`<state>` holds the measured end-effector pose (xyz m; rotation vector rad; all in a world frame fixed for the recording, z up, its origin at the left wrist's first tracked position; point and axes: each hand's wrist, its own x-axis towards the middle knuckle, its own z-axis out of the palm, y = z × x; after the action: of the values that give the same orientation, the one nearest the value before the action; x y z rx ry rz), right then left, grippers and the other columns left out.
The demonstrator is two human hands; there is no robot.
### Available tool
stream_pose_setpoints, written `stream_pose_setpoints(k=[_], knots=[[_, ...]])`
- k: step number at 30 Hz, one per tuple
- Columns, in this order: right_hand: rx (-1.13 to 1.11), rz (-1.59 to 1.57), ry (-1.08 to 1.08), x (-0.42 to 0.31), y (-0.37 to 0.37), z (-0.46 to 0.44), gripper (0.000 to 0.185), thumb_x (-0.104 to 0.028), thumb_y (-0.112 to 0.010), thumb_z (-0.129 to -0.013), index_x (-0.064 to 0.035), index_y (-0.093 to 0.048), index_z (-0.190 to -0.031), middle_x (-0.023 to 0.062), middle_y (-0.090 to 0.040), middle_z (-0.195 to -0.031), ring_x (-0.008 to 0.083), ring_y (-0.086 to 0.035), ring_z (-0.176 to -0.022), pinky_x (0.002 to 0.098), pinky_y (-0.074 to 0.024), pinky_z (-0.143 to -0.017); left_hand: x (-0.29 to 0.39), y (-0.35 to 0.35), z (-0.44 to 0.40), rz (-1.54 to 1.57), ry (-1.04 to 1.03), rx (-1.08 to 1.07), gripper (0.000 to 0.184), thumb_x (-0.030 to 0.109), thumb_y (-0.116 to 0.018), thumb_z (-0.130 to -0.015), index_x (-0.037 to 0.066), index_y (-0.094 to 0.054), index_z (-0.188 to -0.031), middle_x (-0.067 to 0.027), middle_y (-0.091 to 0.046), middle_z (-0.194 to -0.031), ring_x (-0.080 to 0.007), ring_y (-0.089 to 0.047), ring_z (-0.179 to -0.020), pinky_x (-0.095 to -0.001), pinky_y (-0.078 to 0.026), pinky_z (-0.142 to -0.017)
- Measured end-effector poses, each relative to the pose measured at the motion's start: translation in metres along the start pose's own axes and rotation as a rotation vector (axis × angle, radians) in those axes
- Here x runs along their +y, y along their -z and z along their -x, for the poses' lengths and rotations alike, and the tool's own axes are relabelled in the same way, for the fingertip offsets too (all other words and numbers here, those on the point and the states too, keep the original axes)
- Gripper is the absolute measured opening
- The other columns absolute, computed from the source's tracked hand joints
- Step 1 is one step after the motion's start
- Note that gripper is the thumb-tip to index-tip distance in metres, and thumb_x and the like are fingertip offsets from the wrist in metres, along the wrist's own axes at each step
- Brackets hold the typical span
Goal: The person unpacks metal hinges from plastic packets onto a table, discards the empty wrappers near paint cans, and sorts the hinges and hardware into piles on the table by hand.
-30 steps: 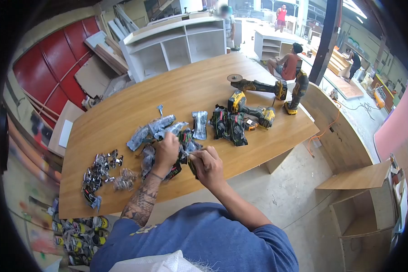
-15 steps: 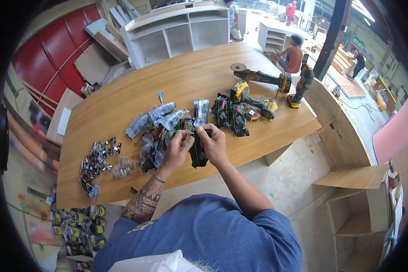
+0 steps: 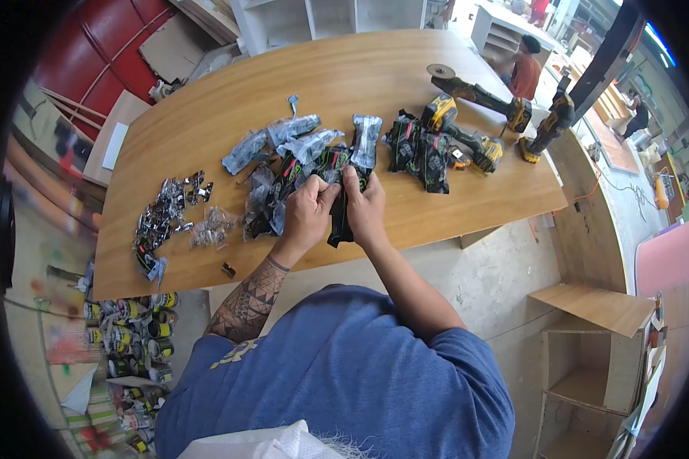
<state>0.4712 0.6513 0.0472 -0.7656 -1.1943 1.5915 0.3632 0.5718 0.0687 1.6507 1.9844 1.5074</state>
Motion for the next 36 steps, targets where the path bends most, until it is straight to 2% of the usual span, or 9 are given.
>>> stream_pose_setpoints(k=[3,6,11,17,19,23,24,28,36], knots=[[-0.013,-0.016,0.028,0.015,-0.005,-0.001,0.032,-0.031,-0.062,-0.111,-0.0013,-0.063,-0.100,0.0006,-0.065,-0.088,0.0073,-0.055,-0.078,0.0280,-0.0485,-0.068,-0.006,0.005,0.006,-0.014,0.019,-0.028,0.028,0.021,-0.070,-0.103,0.001,-0.058,-0.089,-0.0214,-0.064,-0.078,-0.0413,-0.064,-0.066,-0.0461,-0.048,-0.059],[-0.039,0.105,0.087,0.019,-0.006,-0.006,0.039,-0.035,-0.056,-0.113,-0.0015,-0.063,-0.096,0.0005,-0.064,-0.086,0.0075,-0.053,-0.076,0.0291,-0.0479,-0.067,-0.013,0.009,0.016,-0.090,-0.009,-0.022,0.029,0.023,-0.068,-0.106,0.001,-0.058,-0.089,-0.0165,-0.065,-0.075,-0.0313,-0.065,-0.063,-0.0415,-0.051,-0.059],[-0.085,-0.019,-0.027,0.017,-0.001,-0.020,0.049,-0.040,-0.045,-0.117,-0.0011,-0.065,-0.096,-0.0007,-0.063,-0.085,0.0080,-0.052,-0.078,0.0287,-0.0459,-0.070,-0.029,0.003,0.034,0.824,0.356,-0.109,0.030,0.026,-0.061,-0.111,0.003,-0.061,-0.091,-0.0008,-0.069,-0.086,-0.0080,-0.065,-0.073,-0.0283,-0.057,-0.067],[-0.118,-0.027,-0.029,0.028,0.002,-0.029,0.047,-0.042,-0.043,-0.117,-0.0056,-0.063,-0.096,-0.0051,-0.053,-0.081,0.0059,-0.044,-0.073,0.0270,-0.0417,-0.066,-0.035,-0.014,0.013,0.676,0.394,-0.021,0.026,0.020,-0.060,-0.110,0.003,-0.062,-0.091,-0.0025,-0.068,-0.083,-0.0099,-0.064,-0.070,-0.0294,-0.056,-0.066],[-0.102,-0.051,0.002,0.028,0.003,-0.031,0.046,-0.042,-0.042,-0.117,-0.0079,-0.060,-0.093,-0.0053,-0.054,-0.082,0.0052,-0.044,-0.072,0.0254,-0.0403,-0.063,-0.032,-0.009,-0.001,0.143,0.217,-0.022,0.025,0.019,-0.066,-0.107,0.000,-0.061,-0.091,-0.0065,-0.065,-0.075,-0.0126,-0.063,-0.065,-0.0312,-0.049,-0.059],[-0.013,0.054,0.117,0.024,0.002,-0.037,0.039,-0.032,-0.057,-0.114,-0.0065,-0.055,-0.085,-0.0060,-0.051,-0.076,0.0045,-0.043,-0.069,0.0272,-0.0412,-0.059,-0.010,0.005,-0.016,0.117,0.082,0.120,0.025,0.022,-0.071,-0.103,0.000,-0.063,-0.093,-0.0085,-0.063,-0.072,-0.0168,-0.059,-0.060,-0.0355,-0.045,-0.057],[0.028,0.077,0.173,0.025,0.003,-0.039,0.037,-0.028,-0.062,-0.111,-0.0047,-0.054,-0.083,-0.0043,-0.051,-0.073,0.0056,-0.043,-0.068,0.0287,-0.0414,-0.059,-0.006,0.011,-0.018,0.131,0.088,0.131,0.021,0.018,-0.074,-0.101,-0.001,-0.066,-0.103,-0.0016,-0.062,-0.077,-0.0071,-0.054,-0.067,-0.0287,-0.047,-0.060],[0.120,0.244,0.215,0.027,0.008,-0.039,0.038,-0.028,-0.062,-0.111,-0.0038,-0.054,-0.083,-0.0013,-0.052,-0.072,0.0078,-0.043,-0.069,0.0303,-0.0418,-0.060,-0.005,0.020,-0.019,0.097,-0.063,-0.134,0.022,0.018,-0.075,-0.099,-0.001,-0.070,-0.108,-0.0058,-0.068,-0.085,-0.0087,-0.061,-0.073,-0.0294,-0.050,-0.064],[0.106,0.334,0.220,0.018,0.010,-0.030,0.037,-0.026,-0.059,-0.112,-0.0028,-0.054,-0.084,0.0029,-0.054,-0.071,0.0116,-0.045,-0.068,0.0339,-0.0427,-0.060,-0.019,0.014,-0.009,-0.007,0.009,-0.160,0.021,0.016,-0.076,-0.097,-0.001,-0.065,-0.091,-0.0115,-0.062,-0.079,-0.0167,-0.059,-0.069,-0.0370,-0.049,-0.063]])
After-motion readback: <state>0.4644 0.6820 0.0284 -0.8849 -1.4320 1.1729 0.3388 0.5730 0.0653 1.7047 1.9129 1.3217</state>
